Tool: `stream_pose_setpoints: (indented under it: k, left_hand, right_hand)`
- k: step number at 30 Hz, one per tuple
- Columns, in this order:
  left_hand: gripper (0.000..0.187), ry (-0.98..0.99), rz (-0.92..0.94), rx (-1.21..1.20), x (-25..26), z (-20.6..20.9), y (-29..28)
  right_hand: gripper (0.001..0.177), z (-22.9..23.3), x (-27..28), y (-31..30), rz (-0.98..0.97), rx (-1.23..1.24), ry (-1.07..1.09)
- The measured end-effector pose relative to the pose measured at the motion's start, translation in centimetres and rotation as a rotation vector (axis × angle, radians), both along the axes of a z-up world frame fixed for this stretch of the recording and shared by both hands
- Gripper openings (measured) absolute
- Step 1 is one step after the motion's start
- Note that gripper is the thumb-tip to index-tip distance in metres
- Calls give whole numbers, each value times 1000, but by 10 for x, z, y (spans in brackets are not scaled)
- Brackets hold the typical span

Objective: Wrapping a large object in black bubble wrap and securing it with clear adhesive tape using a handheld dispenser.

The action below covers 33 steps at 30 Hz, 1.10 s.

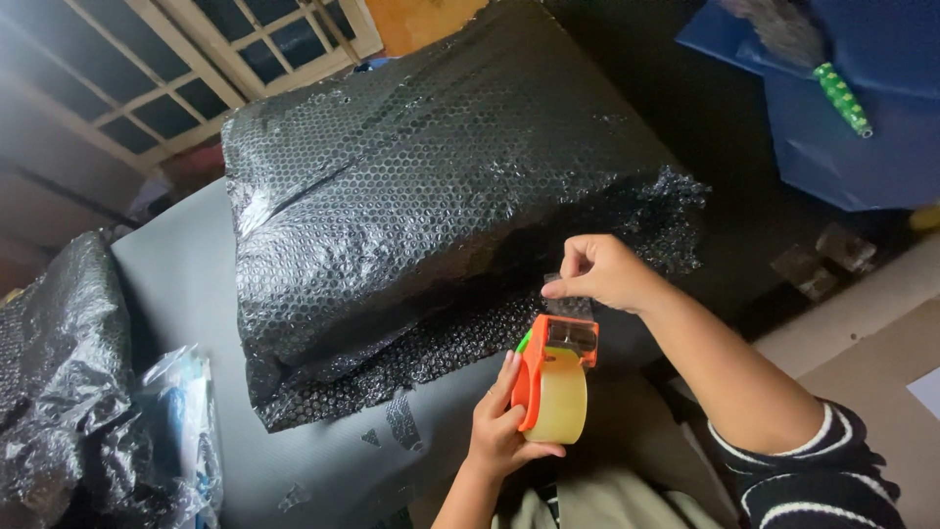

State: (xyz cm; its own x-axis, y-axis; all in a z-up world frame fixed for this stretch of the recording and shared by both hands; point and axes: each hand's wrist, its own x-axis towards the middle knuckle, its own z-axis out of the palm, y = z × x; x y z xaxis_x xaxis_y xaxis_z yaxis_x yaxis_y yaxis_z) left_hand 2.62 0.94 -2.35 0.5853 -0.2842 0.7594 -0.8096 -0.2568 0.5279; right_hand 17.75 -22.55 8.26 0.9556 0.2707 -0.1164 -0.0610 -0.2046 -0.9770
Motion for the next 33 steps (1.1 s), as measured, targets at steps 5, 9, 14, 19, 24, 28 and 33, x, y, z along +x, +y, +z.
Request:
stream_pose_setpoints:
  k: [5, 9, 14, 19, 24, 28, 33]
  left_hand:
    - [67, 25, -12, -4, 0, -4, 0]
    - [61, -19, -42, 58, -3, -20, 7]
    - [67, -9, -44, 14, 1, -16, 4]
    - [66, 20, -50, 59, -1, -14, 6]
    - [61, 10, -32, 48, 1, -17, 3]
    - [60, 6, -37, 51, 1, -15, 1]
    - [59, 17, -26, 54, -1, -12, 0]
  right_hand:
    - [43, -21, -9, 1, -15, -33, 40]
    - [38, -51, -14, -9, -258, -495, -69]
    - [29, -53, -53, -48, -412, 37, -130]
    - [33, -90, -61, -111, -1093, 485, -184]
    - [64, -139, -72, -154, -1304, 831, -316]
    - [49, -144, -79, -139, -1494, 859, -151]
    - [45, -148, -74, -128, -1710, 584, 87]
